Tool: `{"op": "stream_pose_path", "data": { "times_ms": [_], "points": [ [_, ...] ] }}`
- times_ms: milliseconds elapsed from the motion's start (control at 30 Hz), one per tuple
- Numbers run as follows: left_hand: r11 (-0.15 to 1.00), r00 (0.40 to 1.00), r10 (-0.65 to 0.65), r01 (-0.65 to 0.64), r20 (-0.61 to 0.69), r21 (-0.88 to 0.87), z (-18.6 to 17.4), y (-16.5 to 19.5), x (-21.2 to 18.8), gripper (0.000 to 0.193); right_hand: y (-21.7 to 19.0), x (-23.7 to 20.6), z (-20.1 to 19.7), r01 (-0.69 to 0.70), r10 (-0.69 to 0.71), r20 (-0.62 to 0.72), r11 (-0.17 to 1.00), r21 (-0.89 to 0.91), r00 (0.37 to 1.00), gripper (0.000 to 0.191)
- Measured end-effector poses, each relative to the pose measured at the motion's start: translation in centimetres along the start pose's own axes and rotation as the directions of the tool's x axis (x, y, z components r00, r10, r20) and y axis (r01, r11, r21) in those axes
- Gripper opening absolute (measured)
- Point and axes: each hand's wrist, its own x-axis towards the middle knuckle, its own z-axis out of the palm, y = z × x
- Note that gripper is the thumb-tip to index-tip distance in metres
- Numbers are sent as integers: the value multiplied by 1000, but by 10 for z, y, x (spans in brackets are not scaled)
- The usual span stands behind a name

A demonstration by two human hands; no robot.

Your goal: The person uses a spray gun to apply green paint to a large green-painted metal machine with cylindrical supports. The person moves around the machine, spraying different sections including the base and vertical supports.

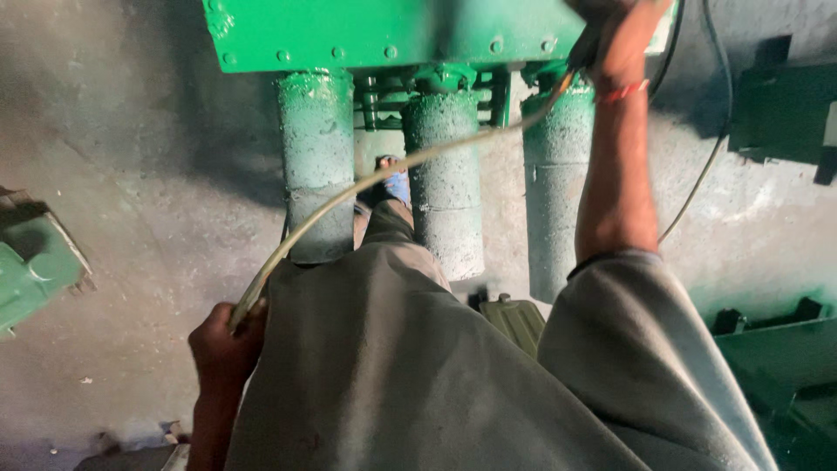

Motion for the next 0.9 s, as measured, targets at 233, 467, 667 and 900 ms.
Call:
{"op": "stream_pose_path", "data": {
  "times_ms": [233,467,667,900],
  "points": [
    [986,978,68,-36,-199,162,-11,-70,-32,24,2,-117,33,-191,220,263,973,-132,939,68],
    [826,907,422,-393,19,405,45,-137,-45,18,29,-138,39,-107,117,52,979,-171,992,78],
    [889,962,133,-222,237,400,74,-202,-83,38,49,-170,59,-162,166,36,982,-100,985,87],
    [957,928,68,-165,367,238,122,-246,-126,20,70,-230,62,-137,192,183,951,-277,964,69]
  ]
}}
